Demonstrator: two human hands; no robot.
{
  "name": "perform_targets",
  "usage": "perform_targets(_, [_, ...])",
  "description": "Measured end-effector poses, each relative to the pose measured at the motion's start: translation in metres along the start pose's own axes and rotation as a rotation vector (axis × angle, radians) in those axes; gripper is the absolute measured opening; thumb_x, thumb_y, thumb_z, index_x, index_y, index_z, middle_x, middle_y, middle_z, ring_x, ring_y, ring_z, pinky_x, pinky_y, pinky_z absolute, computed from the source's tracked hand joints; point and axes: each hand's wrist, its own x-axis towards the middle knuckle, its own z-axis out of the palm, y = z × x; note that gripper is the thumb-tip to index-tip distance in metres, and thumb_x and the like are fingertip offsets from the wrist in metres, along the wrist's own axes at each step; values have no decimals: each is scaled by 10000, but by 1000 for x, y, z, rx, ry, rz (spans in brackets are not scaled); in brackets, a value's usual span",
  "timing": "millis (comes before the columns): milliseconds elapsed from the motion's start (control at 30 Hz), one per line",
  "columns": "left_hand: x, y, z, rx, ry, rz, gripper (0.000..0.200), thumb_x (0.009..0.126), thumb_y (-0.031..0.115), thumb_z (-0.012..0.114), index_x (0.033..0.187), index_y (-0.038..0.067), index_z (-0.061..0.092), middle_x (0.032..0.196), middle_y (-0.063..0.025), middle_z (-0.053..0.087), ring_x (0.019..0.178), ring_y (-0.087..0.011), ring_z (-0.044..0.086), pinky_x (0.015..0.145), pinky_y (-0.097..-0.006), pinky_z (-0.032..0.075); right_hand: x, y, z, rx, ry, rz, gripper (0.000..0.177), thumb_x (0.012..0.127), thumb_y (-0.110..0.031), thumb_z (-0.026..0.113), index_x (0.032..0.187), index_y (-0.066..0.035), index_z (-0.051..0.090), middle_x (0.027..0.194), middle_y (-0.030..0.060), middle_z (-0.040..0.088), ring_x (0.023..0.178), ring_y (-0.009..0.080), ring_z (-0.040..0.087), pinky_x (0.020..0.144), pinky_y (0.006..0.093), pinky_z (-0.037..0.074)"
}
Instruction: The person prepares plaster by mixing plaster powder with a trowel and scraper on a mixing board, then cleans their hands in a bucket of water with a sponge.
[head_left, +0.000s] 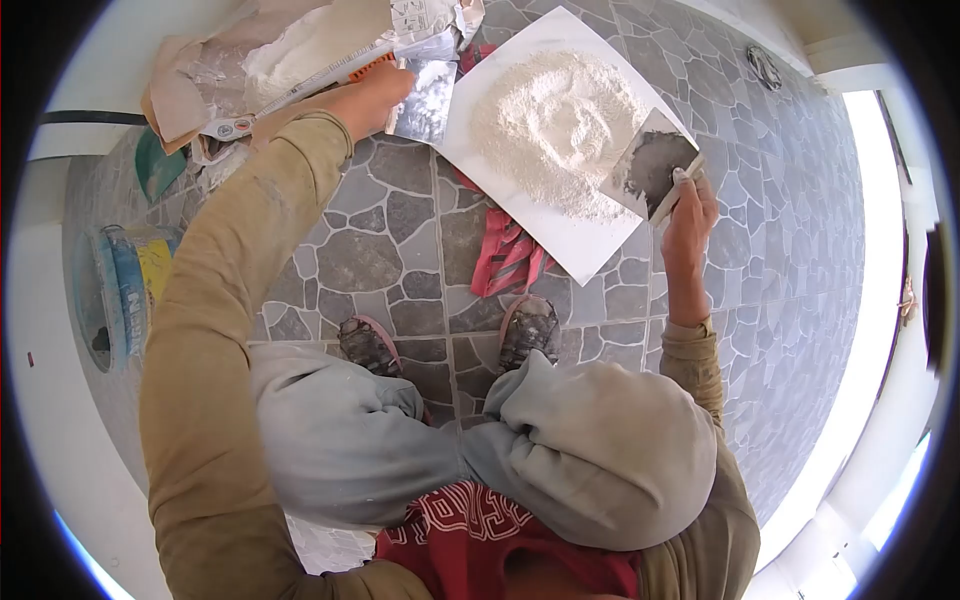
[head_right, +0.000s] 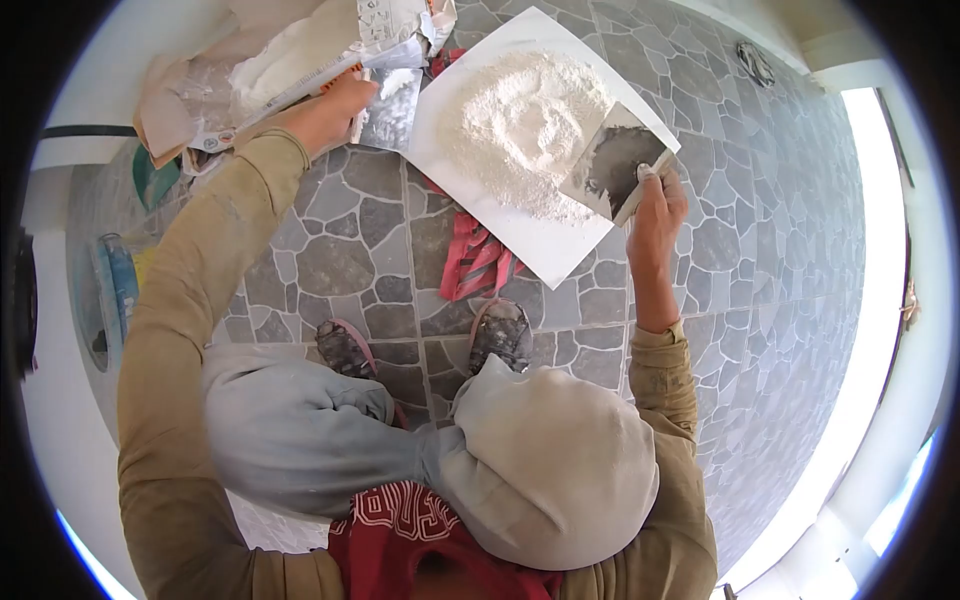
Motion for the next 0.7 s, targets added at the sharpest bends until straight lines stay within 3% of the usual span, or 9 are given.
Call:
perform_targets(167, [-2,-48,6,-96,-10,-148,203,893,142,526,1074,55,554,958,-106,582,874,-208,575,679,-397,488,-116,62,-38,241,32,545,182,884,-90,546,1024,27,554,850,62,599,663,115,589,520,238,508])
perform_targets(300, [-17,-15,11,344,-49,-166,226,861,149,553,1060,41,546,861,-75,604,747,-174,599,598,-280,454,-158,99,-36,297,61,619,215,877,-61,594,1051,48,530,924,96,594,726,167,629,644,292,594])
perform_targets(367, [-40,4,-11,318,-194,-48,328,834,202,589,1103,19,546,930,-106,628,801,-186,620,649,-309,484,-159,94,-32,248,90,613,229,891,-79,599,1058,61,526,945,118,599,769,193,644,662,309,592])
perform_targets(400, [-47,-6,-22,271,-176,171,480,821,248,604,1216,-9,513,1124,-180,606,1008,-221,606,821,-364,492,-159,89,-24,217,54,623,238,896,-89,599,1061,65,525,948,122,602,779,200,647,665,313,590])
perform_targets(433, [-67,3,-43,520,-117,301,597,872,276,599,1389,55,398,1296,-240,501,1188,-283,523,976,-363,425,-157,90,-27,97,-21,611,250,915,-129,580,1059,69,528,953,135,605,798,209,654,647,310,579])
perform_targets(533, [-134,21,-138,954,297,632,631,845,315,634,1391,103,399,1315,-249,419,1240,-384,423,1039,-447,349,-152,97,-36,-47,-78,691,304,929,-302,559,1042,-20,570,847,70,567,677,161,614,549,259,530])
perform_targets(567, [-163,19,-189,1014,365,566,631,845,315,634,1391,103,399,1315,-249,419,1240,-384,423,1039,-447,349,-145,103,-43,-53,-102,730,315,921,-313,564,1045,-24,567,853,78,565,662,165,616,523,262,526])
perform_targets(633, [-219,19,-271,1352,1064,523,690,835,371,652,1398,78,381,1352,-254,401,1265,-394,404,1059,-509,298,-133,120,-60,-233,-102,755,361,919,-295,554,1151,-19,554,855,84,575,605,164,604,453,264,485])
perform_targets(700, [-269,-18,-362,1524,1353,12,767,820,399,672,1393,-2,357,1395,-297,352,1279,-467,380,1068,-441,340,-122,140,-83,-429,-120,713,378,914,-271,562,1194,-18,534,835,80,582,580,151,590,424,265,451])
